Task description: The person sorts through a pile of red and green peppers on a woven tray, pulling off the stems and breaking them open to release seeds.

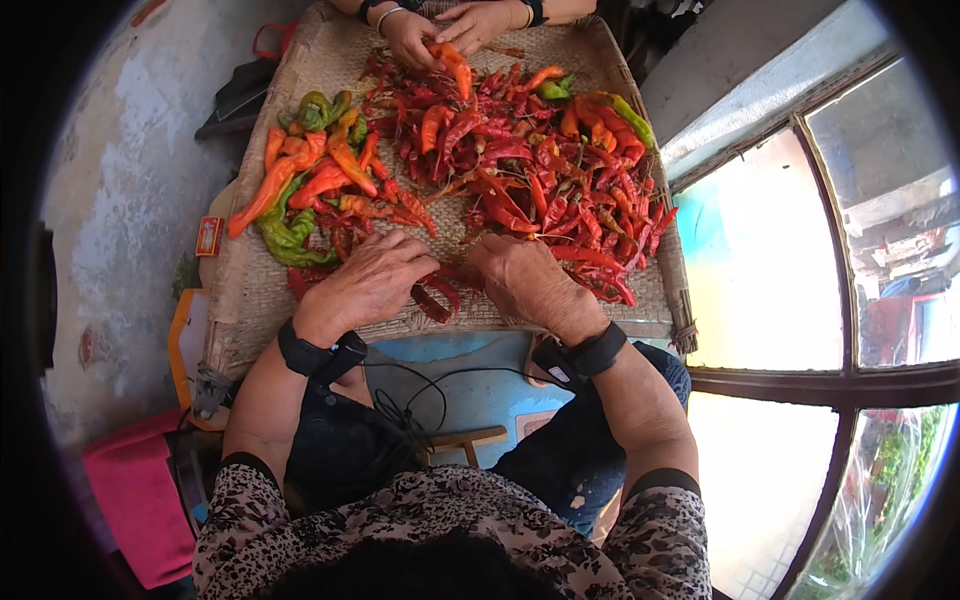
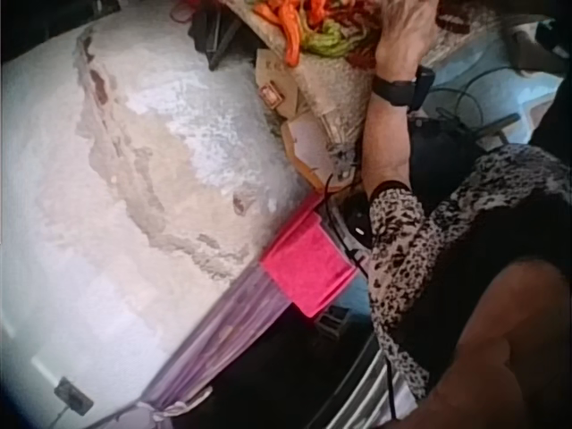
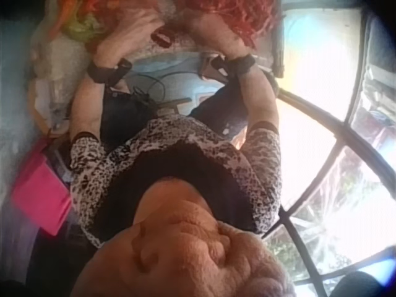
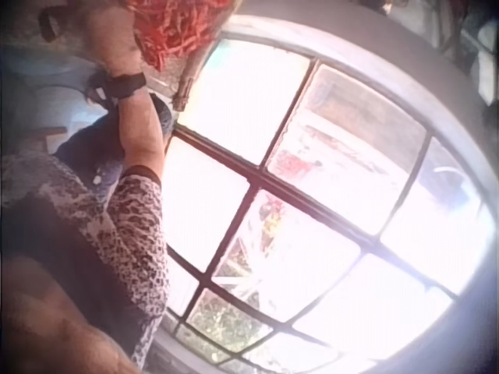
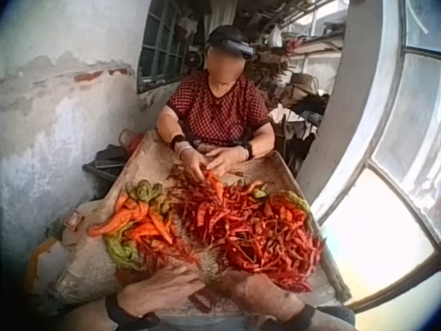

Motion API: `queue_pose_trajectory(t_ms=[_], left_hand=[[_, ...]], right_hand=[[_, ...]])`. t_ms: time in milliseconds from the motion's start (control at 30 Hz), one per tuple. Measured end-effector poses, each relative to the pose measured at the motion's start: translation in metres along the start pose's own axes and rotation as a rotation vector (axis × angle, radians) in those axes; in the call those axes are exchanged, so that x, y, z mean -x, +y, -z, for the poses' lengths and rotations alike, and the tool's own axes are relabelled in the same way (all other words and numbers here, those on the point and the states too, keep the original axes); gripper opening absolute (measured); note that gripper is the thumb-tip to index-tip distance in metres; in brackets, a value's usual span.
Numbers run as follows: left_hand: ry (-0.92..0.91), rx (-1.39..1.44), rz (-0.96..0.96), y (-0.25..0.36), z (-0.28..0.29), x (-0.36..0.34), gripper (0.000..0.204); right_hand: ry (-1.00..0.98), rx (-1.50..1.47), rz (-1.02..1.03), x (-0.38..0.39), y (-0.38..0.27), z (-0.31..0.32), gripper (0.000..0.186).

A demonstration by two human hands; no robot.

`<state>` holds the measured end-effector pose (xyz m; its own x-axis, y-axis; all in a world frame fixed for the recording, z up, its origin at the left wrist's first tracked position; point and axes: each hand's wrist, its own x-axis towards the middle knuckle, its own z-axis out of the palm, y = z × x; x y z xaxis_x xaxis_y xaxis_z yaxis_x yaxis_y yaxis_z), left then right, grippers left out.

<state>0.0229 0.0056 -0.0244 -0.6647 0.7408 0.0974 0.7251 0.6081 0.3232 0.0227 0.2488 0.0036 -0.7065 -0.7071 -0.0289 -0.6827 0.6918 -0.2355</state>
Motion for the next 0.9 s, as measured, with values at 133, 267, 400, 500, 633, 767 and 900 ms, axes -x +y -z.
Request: queue_pose_trajectory(t_ms=[133,267,400,500,633,767,900], left_hand=[[0.013,-0.044,0.018,-0.003,-0.002,-0.001,0.025],[0.008,-0.042,0.038,0.000,0.000,-0.008,0.019],[0.086,-0.033,0.032,-0.003,-0.008,-0.007,0.012],[0.067,-0.007,0.034,-0.001,-0.005,-0.009,0.009],[0.096,0.068,0.095,-0.010,0.007,-0.010,0.008],[0.250,-0.128,0.231,-0.026,0.019,-0.002,0.012],[0.174,-0.154,0.235,-0.029,0.010,-0.005,0.028]], right_hand=[[0.304,-0.235,-0.025,-0.002,0.010,0.023,0.019],[0.769,-0.070,-0.336,-0.003,0.038,0.040,0.025],[0.535,-0.158,-0.286,-0.012,0.011,0.025,0.027],[0.259,-0.021,0.020,-0.013,-0.013,-0.015,0.018],[0.133,0.139,-0.079,-0.022,-0.014,-0.034,0.017],[0.150,0.076,-0.049,-0.023,-0.015,-0.026,0.015],[0.153,0.074,-0.033,-0.018,-0.008,-0.011,0.013]])
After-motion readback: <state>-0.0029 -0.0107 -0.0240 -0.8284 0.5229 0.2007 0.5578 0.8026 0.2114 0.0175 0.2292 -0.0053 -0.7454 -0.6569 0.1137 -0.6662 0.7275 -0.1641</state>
